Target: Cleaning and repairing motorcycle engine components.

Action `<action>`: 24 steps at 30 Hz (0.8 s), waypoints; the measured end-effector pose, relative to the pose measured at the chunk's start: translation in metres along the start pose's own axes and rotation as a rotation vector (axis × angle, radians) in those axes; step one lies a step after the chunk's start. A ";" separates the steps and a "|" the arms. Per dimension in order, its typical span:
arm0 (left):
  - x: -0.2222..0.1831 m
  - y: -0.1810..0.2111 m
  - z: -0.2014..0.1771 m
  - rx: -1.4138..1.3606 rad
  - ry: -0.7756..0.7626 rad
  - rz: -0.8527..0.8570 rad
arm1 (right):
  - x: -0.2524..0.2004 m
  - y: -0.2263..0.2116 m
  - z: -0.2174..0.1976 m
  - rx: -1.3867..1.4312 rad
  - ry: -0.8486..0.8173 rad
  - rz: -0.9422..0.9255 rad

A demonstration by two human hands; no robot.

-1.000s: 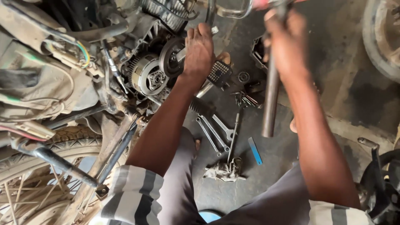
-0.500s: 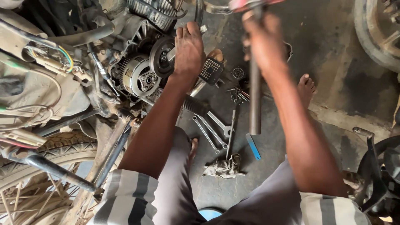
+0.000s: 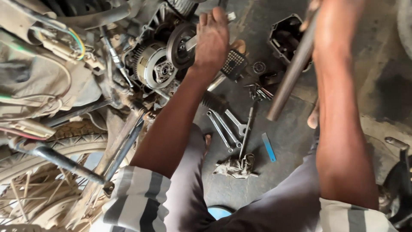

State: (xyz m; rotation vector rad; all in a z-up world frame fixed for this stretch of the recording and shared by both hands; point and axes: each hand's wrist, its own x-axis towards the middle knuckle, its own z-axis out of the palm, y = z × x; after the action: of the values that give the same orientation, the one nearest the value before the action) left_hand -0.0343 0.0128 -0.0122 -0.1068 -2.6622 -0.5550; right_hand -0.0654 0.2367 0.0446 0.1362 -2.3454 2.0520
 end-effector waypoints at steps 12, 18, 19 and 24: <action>-0.002 -0.002 0.000 -0.007 0.069 0.012 | -0.034 -0.053 0.005 0.102 0.027 -0.012; -0.001 0.001 0.000 0.041 -0.068 -0.038 | -0.005 -0.015 -0.021 0.167 0.107 -0.027; -0.001 -0.004 0.008 0.043 -0.070 -0.034 | -0.012 -0.017 -0.005 0.170 0.111 -0.027; -0.002 -0.013 0.027 -0.039 0.055 -0.041 | -0.045 -0.051 0.039 -0.050 -0.266 0.129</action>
State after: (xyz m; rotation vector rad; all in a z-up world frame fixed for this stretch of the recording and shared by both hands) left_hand -0.0446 0.0122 -0.0405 -0.0481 -2.6063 -0.6137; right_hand -0.0151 0.1936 0.0862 0.2800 -2.6213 2.1498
